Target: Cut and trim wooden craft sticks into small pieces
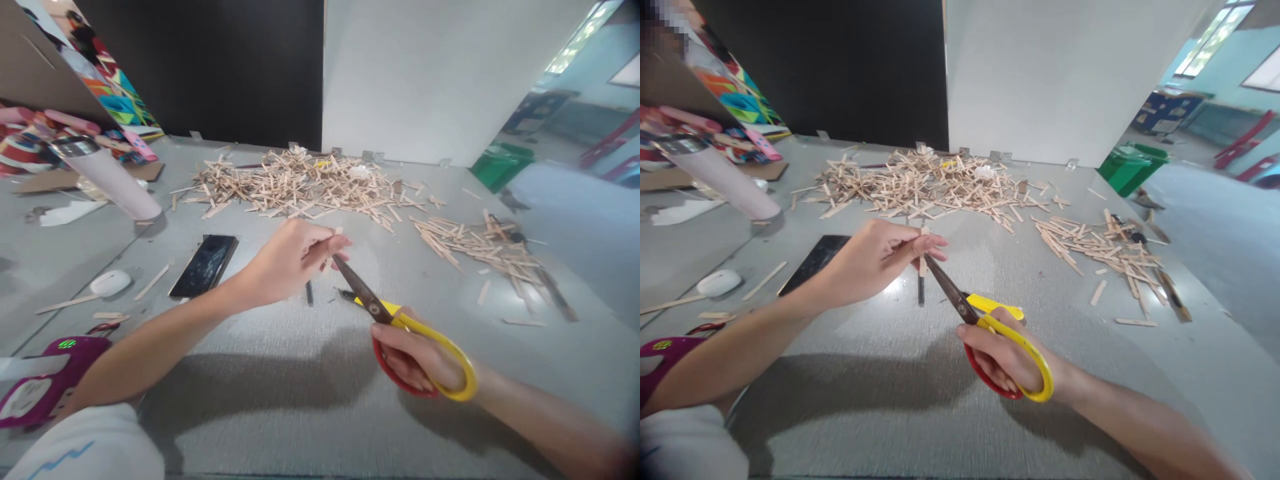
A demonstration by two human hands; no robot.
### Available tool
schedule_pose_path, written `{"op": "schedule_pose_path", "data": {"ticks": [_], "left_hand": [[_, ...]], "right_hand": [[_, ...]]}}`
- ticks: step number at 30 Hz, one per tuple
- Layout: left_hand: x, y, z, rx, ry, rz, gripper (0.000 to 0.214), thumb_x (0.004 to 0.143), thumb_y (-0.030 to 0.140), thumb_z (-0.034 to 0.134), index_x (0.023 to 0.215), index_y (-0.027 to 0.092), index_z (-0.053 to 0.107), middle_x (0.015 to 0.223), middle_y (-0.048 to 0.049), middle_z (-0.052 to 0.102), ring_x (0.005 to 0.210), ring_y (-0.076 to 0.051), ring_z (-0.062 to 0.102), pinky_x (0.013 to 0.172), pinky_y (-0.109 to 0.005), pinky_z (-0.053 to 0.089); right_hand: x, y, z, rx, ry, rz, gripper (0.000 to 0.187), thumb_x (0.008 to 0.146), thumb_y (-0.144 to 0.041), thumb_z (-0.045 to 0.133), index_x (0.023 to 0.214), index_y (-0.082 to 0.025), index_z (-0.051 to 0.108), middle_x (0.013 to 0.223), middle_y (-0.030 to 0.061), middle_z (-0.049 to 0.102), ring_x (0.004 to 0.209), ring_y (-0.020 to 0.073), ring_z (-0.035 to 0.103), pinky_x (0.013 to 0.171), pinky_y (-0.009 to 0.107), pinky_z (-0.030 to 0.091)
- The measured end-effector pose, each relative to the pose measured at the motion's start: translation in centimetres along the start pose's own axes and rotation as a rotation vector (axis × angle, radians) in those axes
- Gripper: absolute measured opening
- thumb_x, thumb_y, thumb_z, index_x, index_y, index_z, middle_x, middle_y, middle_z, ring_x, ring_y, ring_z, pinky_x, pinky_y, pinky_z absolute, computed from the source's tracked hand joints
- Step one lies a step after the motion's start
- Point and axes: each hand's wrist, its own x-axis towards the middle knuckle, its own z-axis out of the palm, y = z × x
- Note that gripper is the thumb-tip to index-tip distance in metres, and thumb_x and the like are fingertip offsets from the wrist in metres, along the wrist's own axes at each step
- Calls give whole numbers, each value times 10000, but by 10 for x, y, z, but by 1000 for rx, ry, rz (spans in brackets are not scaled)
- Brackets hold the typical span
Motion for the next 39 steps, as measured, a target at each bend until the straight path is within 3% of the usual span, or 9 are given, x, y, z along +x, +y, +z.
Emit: {"op": "schedule_pose_path", "data": {"ticks": [4,7,13,19,24,28,34,39], "left_hand": [[6,-3,-10,-50,-111,-19,396,1096,505,630,956,218,866,1019,-85,884,723,-159,787,690,-232,602],[7,-2,-13,-103,-148,-53,408,1108,506,599,992,221,867,1037,-90,886,675,-157,783,644,-235,604],[6,2,-12,-201,-144,-166,448,1078,579,642,1113,189,859,786,-86,850,628,-181,792,624,-250,627],[7,2,-11,-185,-126,-127,382,1097,486,622,991,205,859,937,-90,881,582,-151,763,587,-237,611],[6,2,-10,-155,-132,-129,421,1081,544,632,981,210,869,893,-87,872,594,-161,771,590,-239,601],[5,1,-11,-115,-143,-123,403,1098,487,601,996,209,875,855,-79,864,606,-167,771,600,-245,595],[5,-1,-13,-88,-177,-54,468,1069,580,643,868,228,877,795,-80,842,700,-189,803,625,-236,582],[4,-4,-15,-8,-50,-11,423,1031,617,692,950,249,883,719,-67,804,873,-243,840,686,-251,588]], "right_hand": [[0,4,-1,117,-42,53,688,970,-730,556,490,-243,482,309,-55,353,270,83,290,312,196,249],[0,4,-3,96,-93,10,720,987,-737,540,483,-225,509,319,-29,384,276,91,327,334,210,283],[-1,-6,-3,75,-92,-86,684,956,-762,562,570,-197,592,427,4,520,331,107,443,372,215,380],[-3,-7,-3,33,-88,-77,683,1001,-717,565,565,-192,587,417,-6,496,332,92,410,370,201,352],[-4,-11,0,12,-75,-69,685,998,-699,565,529,-200,558,374,-12,465,305,83,372,362,200,342],[-5,-17,2,-2,-32,-23,669,971,-694,615,521,-205,536,375,-26,450,312,74,384,354,186,320],[-4,-11,-7,7,-50,-21,635,1022,-625,571,537,-220,505,399,-40,465,314,74,387,358,190,332],[0,-3,-14,-90,-71,-90,686,1080,-585,555,505,-216,497,383,-49,450,314,70,383,367,189,342]]}}
